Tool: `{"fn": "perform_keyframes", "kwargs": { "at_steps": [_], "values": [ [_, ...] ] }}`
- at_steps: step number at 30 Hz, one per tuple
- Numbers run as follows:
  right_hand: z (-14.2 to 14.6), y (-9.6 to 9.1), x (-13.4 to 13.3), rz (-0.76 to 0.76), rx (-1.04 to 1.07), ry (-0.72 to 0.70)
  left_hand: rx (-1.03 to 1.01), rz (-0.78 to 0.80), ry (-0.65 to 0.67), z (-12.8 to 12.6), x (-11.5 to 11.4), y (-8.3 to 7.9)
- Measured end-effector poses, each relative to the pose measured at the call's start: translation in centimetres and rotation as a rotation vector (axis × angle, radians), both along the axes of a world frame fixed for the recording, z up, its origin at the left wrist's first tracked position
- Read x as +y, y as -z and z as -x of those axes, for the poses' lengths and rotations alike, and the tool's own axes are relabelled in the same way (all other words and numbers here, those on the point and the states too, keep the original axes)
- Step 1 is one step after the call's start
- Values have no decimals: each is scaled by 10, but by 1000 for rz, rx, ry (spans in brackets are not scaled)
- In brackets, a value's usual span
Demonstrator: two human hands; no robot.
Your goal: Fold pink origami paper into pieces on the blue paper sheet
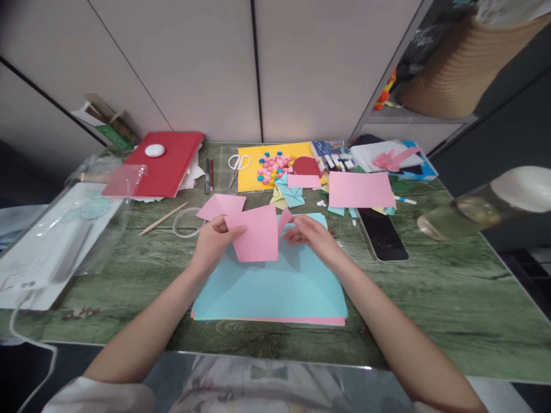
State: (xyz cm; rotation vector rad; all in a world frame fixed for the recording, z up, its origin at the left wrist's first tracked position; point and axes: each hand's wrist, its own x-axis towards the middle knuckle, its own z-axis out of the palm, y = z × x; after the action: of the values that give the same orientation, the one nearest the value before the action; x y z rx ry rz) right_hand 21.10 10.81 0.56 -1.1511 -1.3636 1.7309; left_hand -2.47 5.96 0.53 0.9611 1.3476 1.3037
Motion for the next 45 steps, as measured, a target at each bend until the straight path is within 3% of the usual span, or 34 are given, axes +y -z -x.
{"fn": "perform_keyframes", "kwargs": {
  "at_steps": [7,13,24,35,45],
  "values": [
    [1,-3,-4,34,36,-34,6,9,2,0,0,-2],
    [5,-2,-9,203,153,-119,9,12,7,-2,-1,-1],
    [0,3,0,-43,-5,160,82,-43,-5,-1,1,2],
    [3,0,-5,-145,-99,130,399,-149,-206,-3,-5,-3],
    [3,0,-5,-176,-126,134,485,-200,-230,-3,-5,-7]
  ]
}}
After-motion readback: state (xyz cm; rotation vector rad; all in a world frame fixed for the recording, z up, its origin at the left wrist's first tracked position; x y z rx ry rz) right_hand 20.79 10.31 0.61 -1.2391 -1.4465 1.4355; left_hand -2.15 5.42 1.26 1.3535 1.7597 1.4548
